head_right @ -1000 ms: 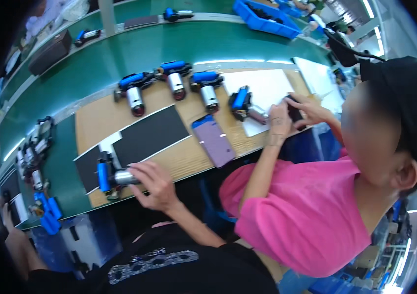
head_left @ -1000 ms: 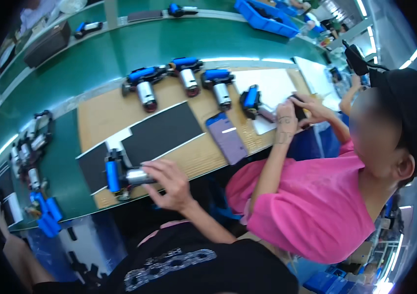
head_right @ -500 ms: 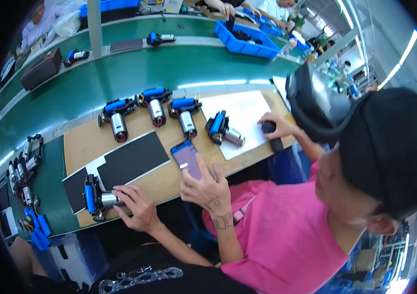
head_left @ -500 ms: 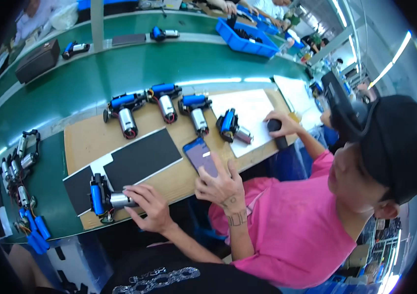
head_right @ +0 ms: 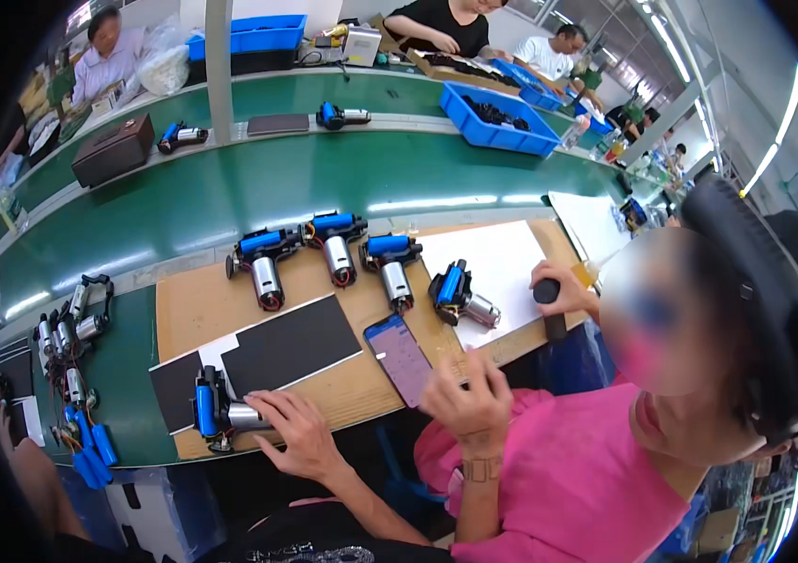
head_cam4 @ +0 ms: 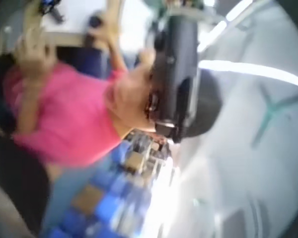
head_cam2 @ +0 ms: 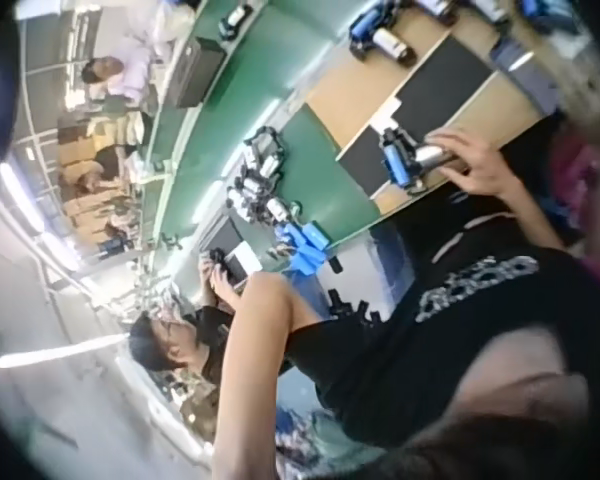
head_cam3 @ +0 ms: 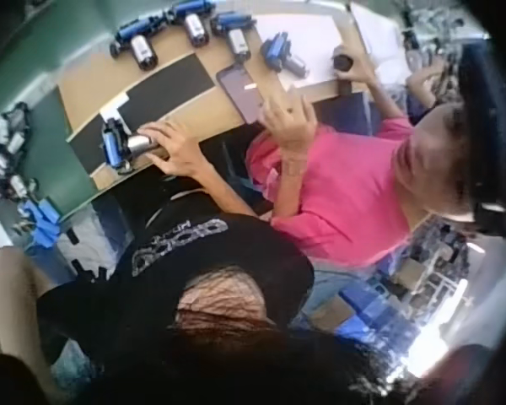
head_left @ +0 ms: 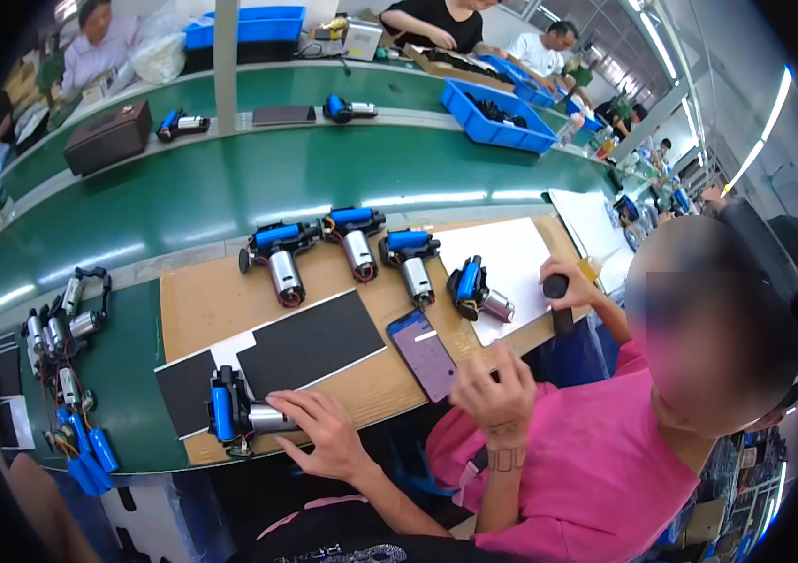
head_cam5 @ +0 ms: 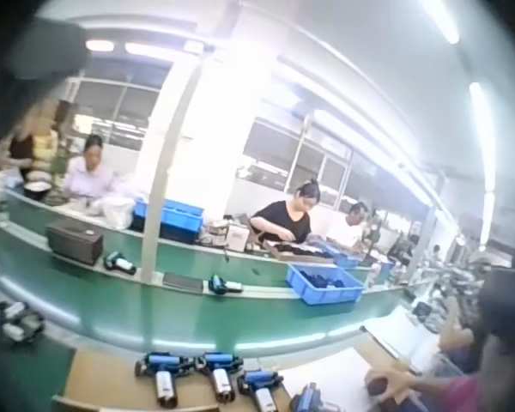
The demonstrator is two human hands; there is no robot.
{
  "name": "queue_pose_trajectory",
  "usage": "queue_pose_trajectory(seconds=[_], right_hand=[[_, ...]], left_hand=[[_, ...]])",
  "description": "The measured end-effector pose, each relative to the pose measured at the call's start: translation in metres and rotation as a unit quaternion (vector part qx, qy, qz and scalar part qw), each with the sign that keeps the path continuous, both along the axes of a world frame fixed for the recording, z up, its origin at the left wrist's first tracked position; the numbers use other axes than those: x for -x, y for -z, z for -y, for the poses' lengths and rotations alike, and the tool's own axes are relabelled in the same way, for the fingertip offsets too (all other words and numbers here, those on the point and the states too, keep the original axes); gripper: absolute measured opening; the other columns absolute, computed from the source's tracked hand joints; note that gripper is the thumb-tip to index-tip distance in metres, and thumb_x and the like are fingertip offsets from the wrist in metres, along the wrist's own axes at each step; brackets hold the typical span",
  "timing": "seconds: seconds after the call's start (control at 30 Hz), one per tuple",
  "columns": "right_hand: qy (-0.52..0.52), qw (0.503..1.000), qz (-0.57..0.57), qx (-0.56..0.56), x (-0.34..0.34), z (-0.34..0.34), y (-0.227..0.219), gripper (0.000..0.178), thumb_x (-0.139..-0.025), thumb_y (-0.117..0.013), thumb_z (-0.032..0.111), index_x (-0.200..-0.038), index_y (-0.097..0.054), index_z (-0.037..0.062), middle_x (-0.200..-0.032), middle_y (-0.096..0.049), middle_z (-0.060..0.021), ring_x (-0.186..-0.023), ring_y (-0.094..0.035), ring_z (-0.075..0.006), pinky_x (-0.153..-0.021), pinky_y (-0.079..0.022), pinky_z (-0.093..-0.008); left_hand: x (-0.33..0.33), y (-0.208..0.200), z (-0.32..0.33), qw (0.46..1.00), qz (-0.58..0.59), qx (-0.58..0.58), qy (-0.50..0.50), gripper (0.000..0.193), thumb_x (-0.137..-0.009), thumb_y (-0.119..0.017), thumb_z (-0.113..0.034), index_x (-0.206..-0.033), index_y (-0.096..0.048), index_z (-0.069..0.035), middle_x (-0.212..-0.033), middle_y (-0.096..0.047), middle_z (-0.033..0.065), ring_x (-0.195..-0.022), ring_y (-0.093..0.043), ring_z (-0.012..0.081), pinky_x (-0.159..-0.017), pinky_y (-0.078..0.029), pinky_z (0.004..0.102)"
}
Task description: Assembling small electronic components and motor units at a factory workstation.
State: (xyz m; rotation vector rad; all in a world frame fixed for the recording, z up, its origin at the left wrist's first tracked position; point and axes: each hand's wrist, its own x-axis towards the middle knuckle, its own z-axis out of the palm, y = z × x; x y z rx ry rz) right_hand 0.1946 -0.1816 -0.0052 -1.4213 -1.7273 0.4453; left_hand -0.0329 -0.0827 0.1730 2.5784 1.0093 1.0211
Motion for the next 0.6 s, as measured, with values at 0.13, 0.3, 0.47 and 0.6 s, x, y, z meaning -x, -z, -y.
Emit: queue_pose_trajectory(seconds=[0.13, 0.3, 0.47, 0.6], right_hand=[[-0.03, 0.999, 0.014, 0.029, -0.011, -0.019, -0.007, 0.064, -0.08, -0.082, 0.011, -0.141, -0.062, 0.0081, -0.137, -0.065, -0.0118, -0.124, -0.061, -0.0343, -0.107, -0.05, -0.046], [-0.059, 0.998, 0.033, 0.007, -0.009, -0.027, -0.012, 0.064, -0.078, -0.083, 0.009, -0.139, -0.061, 0.0027, -0.128, -0.066, -0.0132, -0.12, -0.062, -0.0334, -0.103, -0.051, -0.0456], [-0.057, 0.995, 0.082, -0.009, -0.012, -0.025, -0.003, 0.065, -0.078, -0.083, 0.011, -0.138, -0.062, 0.0001, -0.128, -0.067, -0.0139, -0.12, -0.063, -0.0313, -0.101, -0.051, -0.0452], [-0.061, 0.995, 0.063, -0.037, -0.006, -0.032, 0.0, 0.065, -0.077, -0.085, 0.012, -0.137, -0.063, -0.0009, -0.127, -0.069, -0.0146, -0.115, -0.066, -0.0318, -0.098, -0.054, -0.0439]], left_hand=[[0.0, -0.005, -0.01, 1.0, 0.017, -0.01, -0.007, 0.039, -0.096, -0.062, -0.006, -0.134, -0.068, 0.003, -0.125, -0.073, 0.0168, -0.123, -0.067, 0.0296, -0.114, -0.045, 0.0421], [0.033, -0.015, -0.002, 0.981, 0.162, -0.025, -0.101, 0.039, -0.096, -0.062, -0.006, -0.134, -0.067, 0.003, -0.125, -0.073, 0.0167, -0.123, -0.067, 0.0295, -0.114, -0.045, 0.0417], [0.013, 0.08, 0.016, 0.946, 0.169, 0.183, -0.209, 0.039, -0.097, -0.061, -0.006, -0.135, -0.067, 0.003, -0.125, -0.073, 0.0167, -0.124, -0.066, 0.0294, -0.114, -0.044, 0.0412], [0.0, 0.151, 0.053, 0.955, 0.138, 0.183, -0.187, 0.054, -0.094, -0.067, -0.012, -0.144, -0.059, 0.005, -0.14, -0.064, 0.0199, -0.13, -0.062, 0.0337, -0.113, -0.045, 0.043]])
